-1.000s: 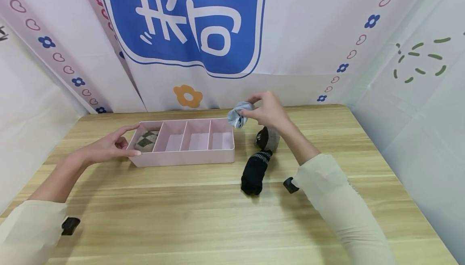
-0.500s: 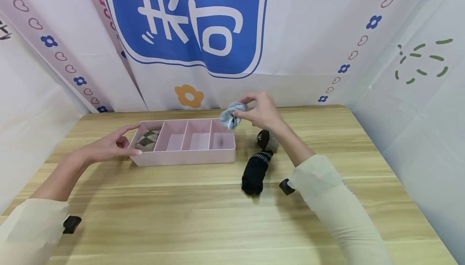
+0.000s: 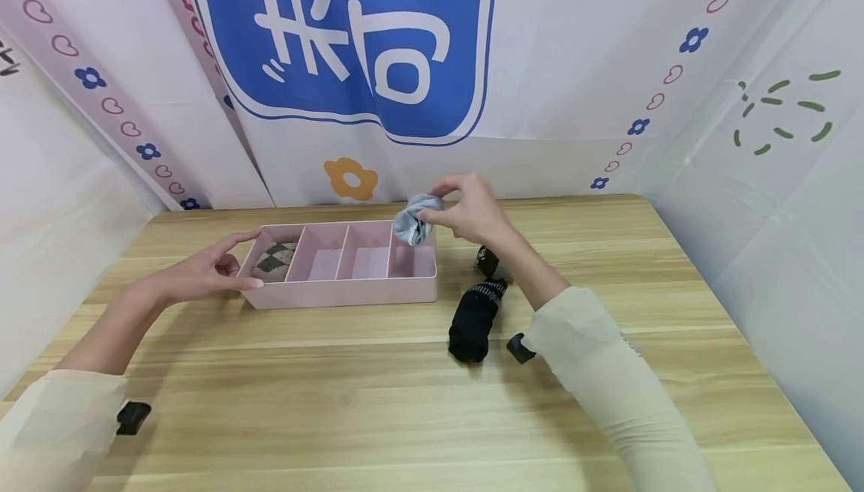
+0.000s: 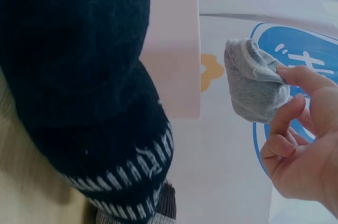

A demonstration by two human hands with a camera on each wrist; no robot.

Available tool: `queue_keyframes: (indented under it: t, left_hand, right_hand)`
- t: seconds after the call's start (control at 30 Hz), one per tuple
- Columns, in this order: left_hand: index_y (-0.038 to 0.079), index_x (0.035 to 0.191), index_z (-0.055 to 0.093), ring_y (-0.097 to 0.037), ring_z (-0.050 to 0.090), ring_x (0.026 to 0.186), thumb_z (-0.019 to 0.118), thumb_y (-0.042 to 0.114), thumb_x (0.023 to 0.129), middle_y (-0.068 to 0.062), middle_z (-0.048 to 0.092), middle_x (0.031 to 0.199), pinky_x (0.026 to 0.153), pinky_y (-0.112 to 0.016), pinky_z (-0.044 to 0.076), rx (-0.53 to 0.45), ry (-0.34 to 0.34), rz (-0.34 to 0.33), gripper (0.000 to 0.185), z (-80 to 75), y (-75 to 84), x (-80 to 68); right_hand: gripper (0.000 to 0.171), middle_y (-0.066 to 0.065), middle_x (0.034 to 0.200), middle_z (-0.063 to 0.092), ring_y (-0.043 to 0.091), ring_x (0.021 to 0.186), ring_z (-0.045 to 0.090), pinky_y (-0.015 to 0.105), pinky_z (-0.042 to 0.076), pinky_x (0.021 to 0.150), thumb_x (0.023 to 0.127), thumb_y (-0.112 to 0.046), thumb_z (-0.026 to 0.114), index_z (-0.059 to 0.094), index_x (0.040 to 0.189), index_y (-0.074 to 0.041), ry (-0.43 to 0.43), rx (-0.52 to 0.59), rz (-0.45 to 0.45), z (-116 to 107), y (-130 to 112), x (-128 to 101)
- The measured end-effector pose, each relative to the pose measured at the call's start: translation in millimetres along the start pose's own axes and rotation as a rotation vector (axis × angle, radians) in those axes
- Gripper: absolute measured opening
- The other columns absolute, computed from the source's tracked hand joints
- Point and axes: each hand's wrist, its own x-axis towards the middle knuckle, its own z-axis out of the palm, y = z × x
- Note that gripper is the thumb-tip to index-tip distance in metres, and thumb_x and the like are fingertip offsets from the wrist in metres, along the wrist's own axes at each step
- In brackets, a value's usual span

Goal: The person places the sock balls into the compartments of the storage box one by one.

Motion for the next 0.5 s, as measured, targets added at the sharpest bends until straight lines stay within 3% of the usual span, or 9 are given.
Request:
queue_keyframes:
  t: [0.5]
  left_hand:
    - [0.006,0.166,0.009,-0.017,0.044,0.072,0.077,0.025,0.094,-0.004,0.046,0.078,0.066,-0.03,0.04,0.004,-0.003,-0.011,0.101,0.3,1.4,-0.7]
  right_hand:
    - [0.028,0.009,0.113,0.071,0.013,0.048,0.045,0.024,0.04,0.045,0.089,-0.017,0.084,0.076,0.113,-0.007,-0.027,0.068,0.005,18,-4,6]
